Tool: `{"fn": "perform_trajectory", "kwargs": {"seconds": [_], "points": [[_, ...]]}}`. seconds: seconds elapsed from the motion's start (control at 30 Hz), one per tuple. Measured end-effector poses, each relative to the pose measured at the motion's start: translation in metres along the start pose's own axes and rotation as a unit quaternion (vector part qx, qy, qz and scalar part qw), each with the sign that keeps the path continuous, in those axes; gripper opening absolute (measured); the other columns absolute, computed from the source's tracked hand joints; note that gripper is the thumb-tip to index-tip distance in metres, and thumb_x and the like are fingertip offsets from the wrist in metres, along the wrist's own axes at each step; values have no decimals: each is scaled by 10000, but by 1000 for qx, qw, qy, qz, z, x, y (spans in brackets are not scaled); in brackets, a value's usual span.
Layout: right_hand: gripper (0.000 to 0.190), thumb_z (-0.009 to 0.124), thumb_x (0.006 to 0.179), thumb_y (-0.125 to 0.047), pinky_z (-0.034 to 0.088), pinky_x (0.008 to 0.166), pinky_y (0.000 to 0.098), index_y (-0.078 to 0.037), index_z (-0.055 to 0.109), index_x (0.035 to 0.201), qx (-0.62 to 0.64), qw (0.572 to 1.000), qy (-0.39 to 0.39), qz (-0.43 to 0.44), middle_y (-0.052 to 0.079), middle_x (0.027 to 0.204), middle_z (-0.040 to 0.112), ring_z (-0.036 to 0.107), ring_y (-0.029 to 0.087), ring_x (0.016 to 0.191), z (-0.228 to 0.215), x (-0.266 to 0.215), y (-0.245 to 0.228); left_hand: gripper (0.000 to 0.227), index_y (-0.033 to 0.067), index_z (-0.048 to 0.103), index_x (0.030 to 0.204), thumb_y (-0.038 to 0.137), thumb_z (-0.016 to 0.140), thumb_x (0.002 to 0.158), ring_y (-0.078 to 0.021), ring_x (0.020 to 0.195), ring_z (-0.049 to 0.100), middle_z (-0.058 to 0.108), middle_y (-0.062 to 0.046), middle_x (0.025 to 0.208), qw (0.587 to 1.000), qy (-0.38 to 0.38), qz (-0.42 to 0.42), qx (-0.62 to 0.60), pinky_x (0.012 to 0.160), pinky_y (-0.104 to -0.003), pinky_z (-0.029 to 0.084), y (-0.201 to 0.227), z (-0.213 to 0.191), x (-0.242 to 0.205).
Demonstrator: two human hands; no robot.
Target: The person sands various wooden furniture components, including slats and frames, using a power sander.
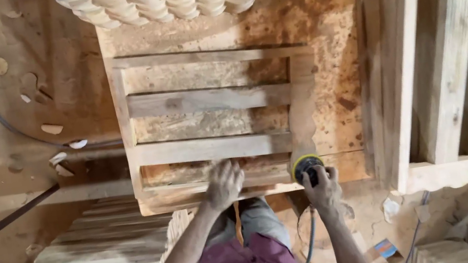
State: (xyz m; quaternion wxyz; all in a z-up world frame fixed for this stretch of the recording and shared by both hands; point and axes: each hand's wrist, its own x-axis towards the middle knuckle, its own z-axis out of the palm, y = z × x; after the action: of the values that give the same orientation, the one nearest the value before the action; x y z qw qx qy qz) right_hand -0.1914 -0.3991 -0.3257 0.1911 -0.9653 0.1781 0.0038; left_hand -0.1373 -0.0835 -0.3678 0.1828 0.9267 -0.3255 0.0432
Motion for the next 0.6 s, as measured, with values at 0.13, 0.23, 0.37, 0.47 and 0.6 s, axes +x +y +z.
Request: {"fn": "perform_trajectory", "kwargs": {"seconds": [0.13,0.23,0.37,0.47,0.6], "points": [[356,791,845,-345,562,663,519,-95,678,1072,-43,995,-69,-51,192,1033,626,653,397,877,-1,28,-11,647,-6,430,1521,292,640,986,-510,1411,414,406,-295,1587,990,-14,-135,38,1120,-634,383,-60,-14,64],[286,770,846,-272,569,650,492,-97,689,1058,-46,986,-40,-158,155,1044,631,661,370,946,-8,75,-32,770,9,313,1600,398,640,1021,-503,1537,246,229,-304,1668,990,-13,-141,-4,1253,-631,263,-99,-18,128],[219,749,861,-210,577,644,480,-107,730,1052,-28,979,-79,-187,181,1107,633,649,363,941,-4,162,-62,960,2,251,1638,626,595,996,-512,1558,151,185,-339,1671,989,-49,-132,-37,1261,-666,160,-127,2,199],[222,753,895,-206,578,741,493,-104,737,1092,-74,977,-44,-195,207,1142,598,614,396,1027,18,252,-75,974,102,275,1638,707,591,942,-548,1534,126,157,-359,1644,991,-56,-120,-13,1244,-672,131,-130,20,220],[221,660,1077,-178,534,687,540,-100,719,1275,-96,984,-37,-143,252,1334,538,614,411,959,34,370,-76,1023,128,276,1664,733,622,915,-567,1523,124,161,-366,1637,982,-128,-139,-6,1241,-701,138,-134,31,217]]}}
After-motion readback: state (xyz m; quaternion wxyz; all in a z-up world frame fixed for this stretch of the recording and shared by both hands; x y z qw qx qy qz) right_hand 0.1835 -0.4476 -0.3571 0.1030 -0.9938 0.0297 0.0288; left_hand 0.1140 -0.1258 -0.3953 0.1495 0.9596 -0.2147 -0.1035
